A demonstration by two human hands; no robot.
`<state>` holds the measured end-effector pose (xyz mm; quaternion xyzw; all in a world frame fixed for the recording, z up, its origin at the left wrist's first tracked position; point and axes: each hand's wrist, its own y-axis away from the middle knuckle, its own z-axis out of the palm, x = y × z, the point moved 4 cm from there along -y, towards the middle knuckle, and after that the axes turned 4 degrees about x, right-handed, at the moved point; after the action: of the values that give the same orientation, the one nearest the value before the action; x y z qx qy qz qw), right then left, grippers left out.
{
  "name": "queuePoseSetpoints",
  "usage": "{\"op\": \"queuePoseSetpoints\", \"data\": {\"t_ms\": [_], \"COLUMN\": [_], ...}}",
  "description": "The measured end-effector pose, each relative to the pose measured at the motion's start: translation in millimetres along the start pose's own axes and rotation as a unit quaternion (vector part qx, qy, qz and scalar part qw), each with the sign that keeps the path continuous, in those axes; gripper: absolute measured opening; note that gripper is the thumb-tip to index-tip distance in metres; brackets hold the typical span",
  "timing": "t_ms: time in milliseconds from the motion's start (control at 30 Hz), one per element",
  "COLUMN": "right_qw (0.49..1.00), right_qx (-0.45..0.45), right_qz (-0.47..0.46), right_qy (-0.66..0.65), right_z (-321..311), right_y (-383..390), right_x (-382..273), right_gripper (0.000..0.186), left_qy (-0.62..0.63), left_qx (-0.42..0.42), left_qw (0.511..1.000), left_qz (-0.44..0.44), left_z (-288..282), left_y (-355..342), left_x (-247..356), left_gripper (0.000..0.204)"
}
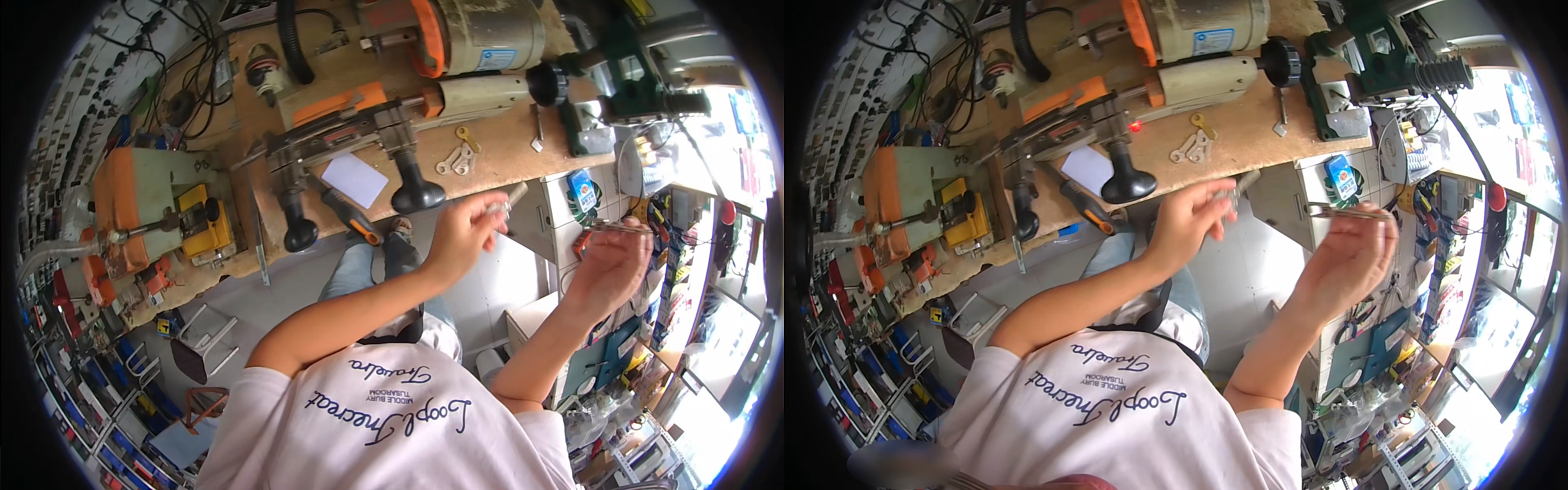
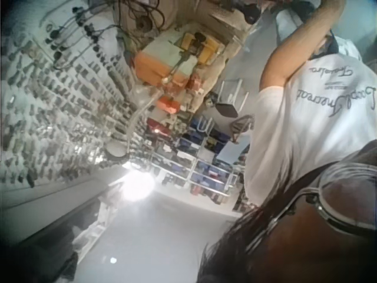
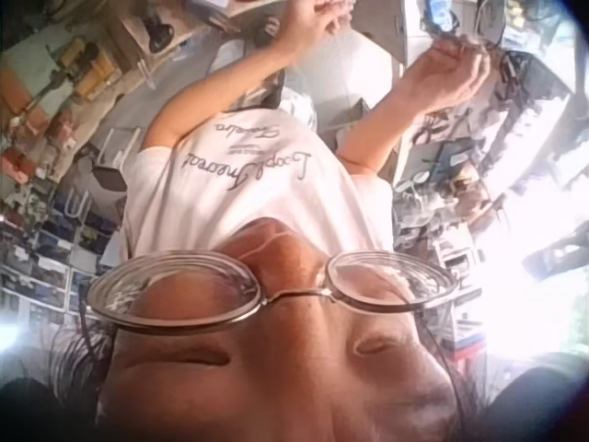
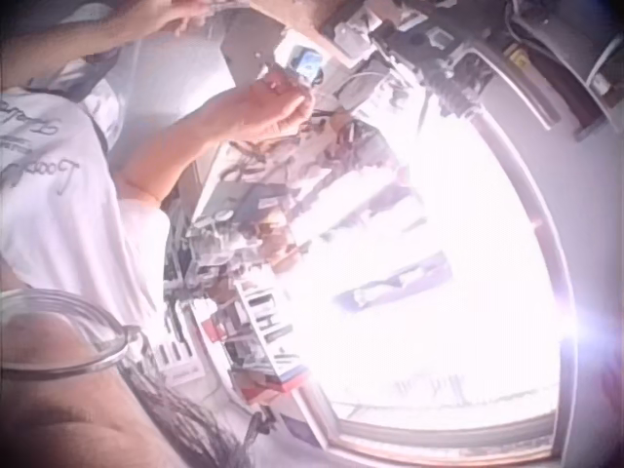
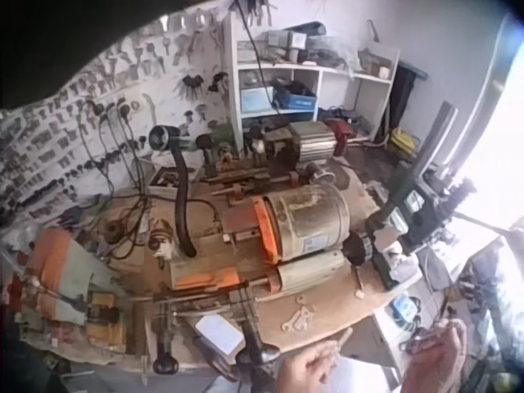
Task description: The person measures a metal key blank with a file and caliper, marks it with a pen, then secures it in a key-cutting machine and grinds the key profile against a rotating wheel. The finished key is briefly inspected.
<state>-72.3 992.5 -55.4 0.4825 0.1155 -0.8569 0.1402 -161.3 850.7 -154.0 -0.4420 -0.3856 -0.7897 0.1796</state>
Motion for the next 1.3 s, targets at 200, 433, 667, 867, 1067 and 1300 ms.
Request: {"op": "queuePoseSetpoints", "data": {"t_ms": [200,433,667,867,1067,1300], "right_qw": [0.995,0.987,0.986,0.962,0.943,0.963], "right_qx": [0.008,0.038,-0.032,-0.242,-0.295,-0.099], "right_qz": [0.096,0.157,0.165,0.113,0.155,0.004], "right_qy": [0.013,-0.015,-0.017,0.053,-0.019,0.252], "right_z": [-24.3,-29.1,7.1,83.9,149.1,123.3], "right_y": [23.3,15.9,26.5,104.8,171.4,182.7], "right_x": [34.5,50.2,50.0,41.5,91.1,113.9], "right_gripper": [0.008,0.008,0.009,0.016,0.016,0.035], "left_qy": [-0.393,-0.528,-0.357,-0.174,-0.365,-0.395], "left_qx": [0.162,0.125,0.046,-0.062,0.121,0.124], "left_qw": [0.848,0.75,0.859,0.971,0.877,0.849], "left_qz": [0.316,0.379,0.364,0.154,0.289,0.328], "left_z": [7.5,14.6,6.5,-85.5,-170.6,-228.5], "left_y": [-77.6,-99.8,-32.2,118.3,143.0,74.2], "left_x": [4.4,9.3,23.8,71.2,133.6,139.3], "left_gripper": [0.016,0.019,0.024,0.024,0.016,0.014]}}
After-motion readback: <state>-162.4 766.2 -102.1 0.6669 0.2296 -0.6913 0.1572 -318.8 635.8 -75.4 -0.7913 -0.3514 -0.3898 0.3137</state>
